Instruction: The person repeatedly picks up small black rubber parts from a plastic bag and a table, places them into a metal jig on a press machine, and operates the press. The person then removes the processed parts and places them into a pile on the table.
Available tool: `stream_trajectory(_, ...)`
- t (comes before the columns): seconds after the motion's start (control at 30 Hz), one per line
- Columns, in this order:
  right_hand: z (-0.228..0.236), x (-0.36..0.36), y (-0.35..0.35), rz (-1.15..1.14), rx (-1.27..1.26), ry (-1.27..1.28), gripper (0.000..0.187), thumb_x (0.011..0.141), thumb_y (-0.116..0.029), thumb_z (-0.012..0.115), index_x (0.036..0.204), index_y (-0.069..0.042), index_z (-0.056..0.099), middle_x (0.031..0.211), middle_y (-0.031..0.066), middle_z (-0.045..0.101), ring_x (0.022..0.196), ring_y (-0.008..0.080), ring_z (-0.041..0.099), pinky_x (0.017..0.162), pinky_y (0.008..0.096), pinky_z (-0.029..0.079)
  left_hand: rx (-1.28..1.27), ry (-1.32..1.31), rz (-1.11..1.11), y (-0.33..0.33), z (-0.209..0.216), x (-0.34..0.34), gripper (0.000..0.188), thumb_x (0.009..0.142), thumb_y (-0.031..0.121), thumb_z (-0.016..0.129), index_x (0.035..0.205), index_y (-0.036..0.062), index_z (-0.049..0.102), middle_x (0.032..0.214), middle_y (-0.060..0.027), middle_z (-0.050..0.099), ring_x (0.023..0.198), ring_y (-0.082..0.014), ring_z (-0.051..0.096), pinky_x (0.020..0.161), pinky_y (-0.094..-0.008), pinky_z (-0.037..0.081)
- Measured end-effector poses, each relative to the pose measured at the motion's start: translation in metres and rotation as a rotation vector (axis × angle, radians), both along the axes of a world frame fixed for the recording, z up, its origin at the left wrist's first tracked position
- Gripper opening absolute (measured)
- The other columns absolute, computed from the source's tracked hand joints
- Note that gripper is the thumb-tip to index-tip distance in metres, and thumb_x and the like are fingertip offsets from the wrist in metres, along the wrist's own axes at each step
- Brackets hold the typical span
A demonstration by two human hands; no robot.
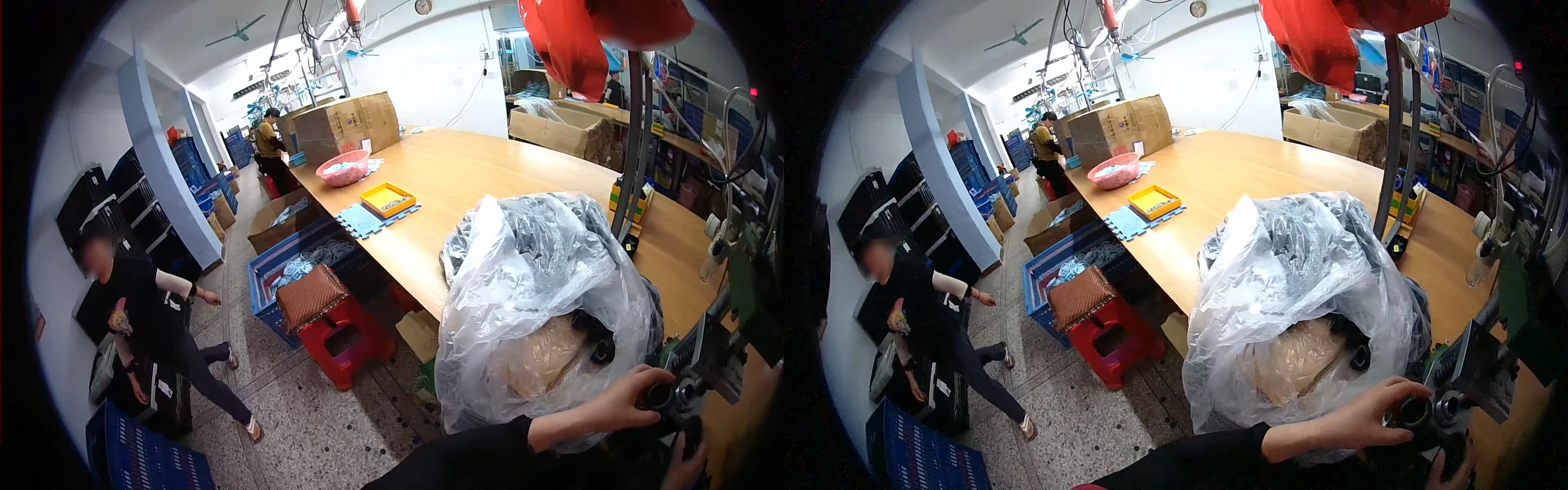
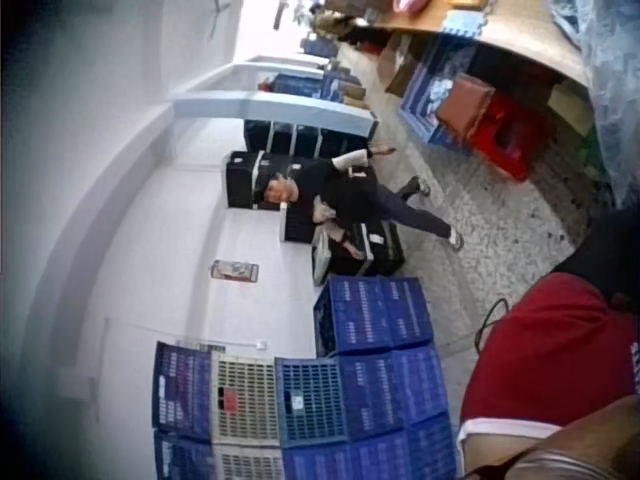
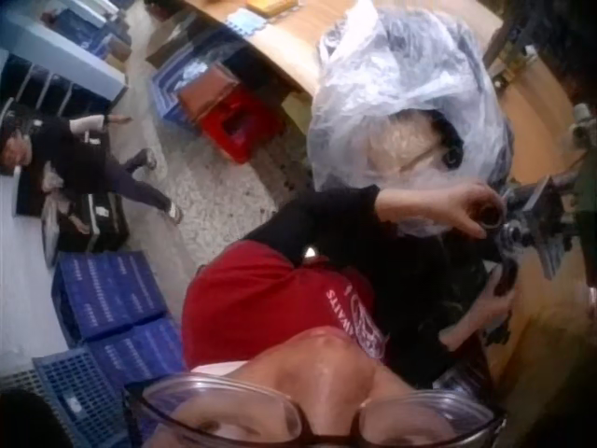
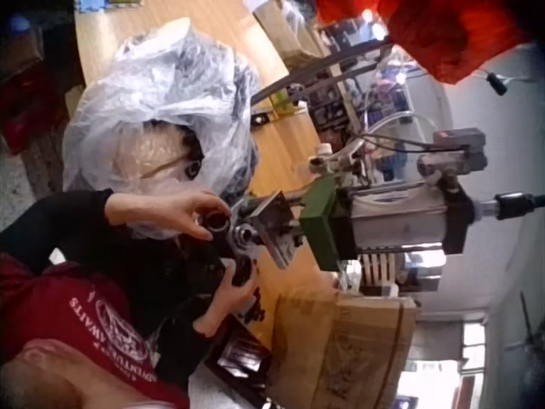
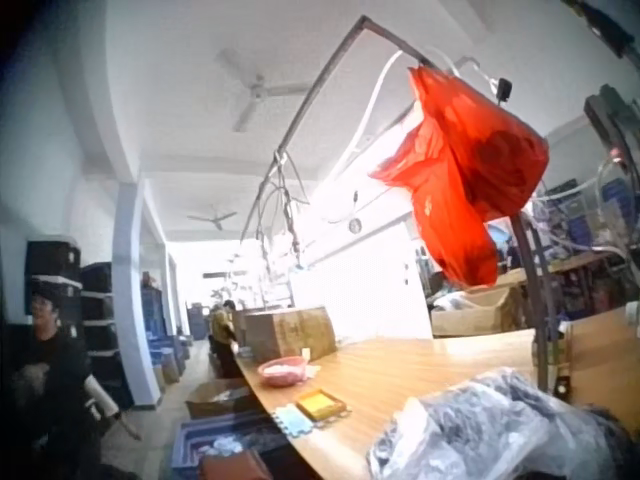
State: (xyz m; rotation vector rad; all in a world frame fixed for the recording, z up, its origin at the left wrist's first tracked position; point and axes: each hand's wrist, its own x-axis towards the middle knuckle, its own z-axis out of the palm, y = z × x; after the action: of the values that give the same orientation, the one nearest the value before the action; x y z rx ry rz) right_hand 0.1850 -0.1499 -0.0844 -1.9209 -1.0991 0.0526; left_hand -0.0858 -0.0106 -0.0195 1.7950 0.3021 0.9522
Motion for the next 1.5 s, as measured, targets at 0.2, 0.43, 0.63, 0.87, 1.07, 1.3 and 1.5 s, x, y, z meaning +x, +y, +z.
stream_trajectory(0.2, -0.025, -0.014, -0.15, -0.248, -0.131, -0.306, 0.041, 0.09, -0.03, 0.068, 0.114, 0.002, 0.064, 0.115, 0.0205, 0.063, 0.102, 0.0344, 0.061, 0.09, 0.0387, 0.047, 0.004, 0.154, 0.055, 0.0, 0.009, 0.032, 0.065, 0.077, 0.021, 0.079, 0.131, 0.0005, 0.049, 0.117, -0.0156, 0.057, 0.102, -0.0256, 0.058, 0.086, -0.0356, 0.049)
stream_trajectory(0.43, -0.127, 0.063, -0.215, -0.47, -0.532, 0.014, 0.074, 0.088, -0.033, 0.068, 0.147, -0.005, 0.032, 0.148, 0.0219, 0.033, 0.135, 0.0392, 0.033, 0.11, 0.0475, 0.031, -0.088, 0.131, 0.109, 0.005, 0.015, 0.025, 0.06, 0.081, 0.007, 0.076, 0.133, -0.0034, 0.046, 0.121, -0.0155, 0.059, 0.111, -0.0215, 0.06, 0.095, -0.0342, 0.049)
stream_trajectory(0.63, -0.108, 0.042, -0.206, -0.414, -0.492, 0.018, 0.07, 0.093, -0.039, 0.06, 0.149, -0.01, 0.029, 0.154, 0.0197, 0.024, 0.14, 0.039, 0.026, 0.112, 0.0501, 0.028, 0.181, 0.379, 0.238, 0.0, 0.025, 0.056, 0.06, 0.078, 0.009, 0.079, 0.129, -0.0053, 0.051, 0.116, -0.0162, 0.064, 0.106, -0.0215, 0.063, 0.094, -0.0346, 0.049)
stream_trajectory(0.87, -0.075, 0.008, -0.179, -0.396, -0.39, 0.022, 0.05, 0.097, -0.029, 0.055, 0.141, -0.008, 0.044, 0.149, 0.016, 0.034, 0.137, 0.0341, 0.032, 0.111, 0.0466, 0.032, 0.378, 0.4, 0.256, 0.017, 0.022, 0.096, 0.05, 0.072, 0.028, 0.08, 0.11, 0.0002, 0.064, 0.099, -0.0171, 0.067, 0.091, -0.0329, 0.064, 0.079, -0.0397, 0.05)
stream_trajectory(1.07, -0.04, 0.004, -0.147, -0.314, -0.212, -0.027, 0.044, 0.096, -0.024, 0.056, 0.135, -0.005, 0.05, 0.142, 0.0152, 0.043, 0.13, 0.0331, 0.042, 0.106, 0.0443, 0.037, 0.446, 0.504, 0.277, 0.014, 0.03, 0.105, 0.049, 0.074, 0.024, 0.081, 0.112, 0.0003, 0.062, 0.099, -0.0156, 0.068, 0.092, -0.0256, 0.067, 0.079, -0.0366, 0.051)
stream_trajectory(1.3, -0.022, 0.019, -0.088, -0.187, -0.256, -0.255, 0.05, 0.097, -0.03, 0.055, 0.14, -0.006, 0.044, 0.144, 0.0154, 0.042, 0.131, 0.0337, 0.042, 0.107, 0.046, 0.035, 0.396, 0.222, 0.398, 0.008, 0.002, 0.105, 0.051, 0.075, 0.02, 0.08, 0.117, 0.0005, 0.058, 0.097, -0.0161, 0.067, 0.088, -0.0271, 0.066, 0.077, -0.0378, 0.051)
stream_trajectory(1.5, -0.047, 0.045, -0.059, -0.262, -0.638, -0.378, 0.06, 0.099, -0.047, 0.043, 0.143, -0.006, 0.04, 0.149, 0.014, 0.039, 0.138, 0.0297, 0.035, 0.112, 0.0463, 0.027, 0.428, 0.174, 0.509, -0.012, 0.002, 0.063, 0.043, 0.079, 0.02, 0.078, 0.113, 0.0014, 0.058, 0.104, -0.0142, 0.065, 0.087, -0.0264, 0.065, 0.077, -0.0357, 0.051)
